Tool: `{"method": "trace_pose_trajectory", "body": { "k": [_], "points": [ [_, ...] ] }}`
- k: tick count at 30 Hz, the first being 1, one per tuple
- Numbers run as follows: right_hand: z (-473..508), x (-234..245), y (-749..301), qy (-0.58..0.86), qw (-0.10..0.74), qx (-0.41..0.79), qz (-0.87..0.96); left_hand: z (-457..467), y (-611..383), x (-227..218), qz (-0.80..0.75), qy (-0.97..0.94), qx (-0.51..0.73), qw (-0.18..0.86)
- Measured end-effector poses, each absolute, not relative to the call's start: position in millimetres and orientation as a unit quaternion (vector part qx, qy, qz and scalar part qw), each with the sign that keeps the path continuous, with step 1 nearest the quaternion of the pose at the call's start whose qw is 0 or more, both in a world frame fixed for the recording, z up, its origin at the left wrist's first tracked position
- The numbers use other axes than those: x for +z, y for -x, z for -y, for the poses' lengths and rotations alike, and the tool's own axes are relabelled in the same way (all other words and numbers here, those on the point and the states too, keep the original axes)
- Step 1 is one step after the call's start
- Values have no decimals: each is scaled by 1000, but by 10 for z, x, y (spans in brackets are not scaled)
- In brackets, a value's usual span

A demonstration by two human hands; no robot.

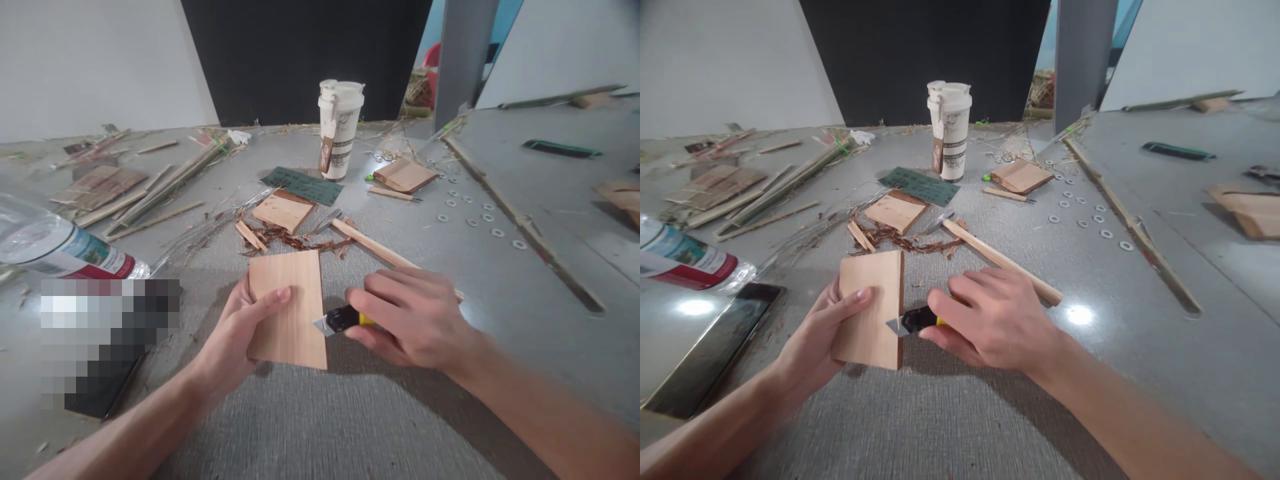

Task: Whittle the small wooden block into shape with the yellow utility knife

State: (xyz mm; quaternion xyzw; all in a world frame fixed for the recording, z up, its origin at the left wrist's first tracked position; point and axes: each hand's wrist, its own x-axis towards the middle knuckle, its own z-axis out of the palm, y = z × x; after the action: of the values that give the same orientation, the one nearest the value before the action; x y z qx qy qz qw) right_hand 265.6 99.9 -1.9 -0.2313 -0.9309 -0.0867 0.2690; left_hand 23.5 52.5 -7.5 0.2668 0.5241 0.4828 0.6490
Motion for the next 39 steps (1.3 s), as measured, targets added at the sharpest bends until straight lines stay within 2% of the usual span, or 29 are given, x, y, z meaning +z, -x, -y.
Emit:
{"method": "trace_pose_trajectory", "body": {
  "k": [21, 24, 26, 28, 31, 33, 36, 39],
  "points": [
    [-997, -11, -2648, 253, 295, -124, 913, -519, -223, -118, -522, -245, 483, 659],
    [-1203, -24, -2830, 334, 319, -105, 881, -457, -223, -107, -527, -235, 484, 658],
    [-1385, -28, -2997, 415, 379, -142, 815, -424, -232, -99, -503, -244, 485, 673],
    [-1501, -33, -3105, 439, 405, -157, 786, -427, -243, -101, -483, -247, 490, 682],
    [-1438, -45, -3037, 386, 373, -116, 836, -496, -250, -122, -500, -219, 508, 666],
    [-1284, -50, -2885, 311, 332, -14, 890, -545, -248, -139, -516, -205, 518, 650],
    [-1073, -48, -2685, 222, 300, -2, 928, -570, -244, -154, -516, -214, 524, 643],
    [-1009, -41, -2617, 200, 273, 4, 941, -550, -249, -162, -517, -216, 518, 646]
  ]
}}
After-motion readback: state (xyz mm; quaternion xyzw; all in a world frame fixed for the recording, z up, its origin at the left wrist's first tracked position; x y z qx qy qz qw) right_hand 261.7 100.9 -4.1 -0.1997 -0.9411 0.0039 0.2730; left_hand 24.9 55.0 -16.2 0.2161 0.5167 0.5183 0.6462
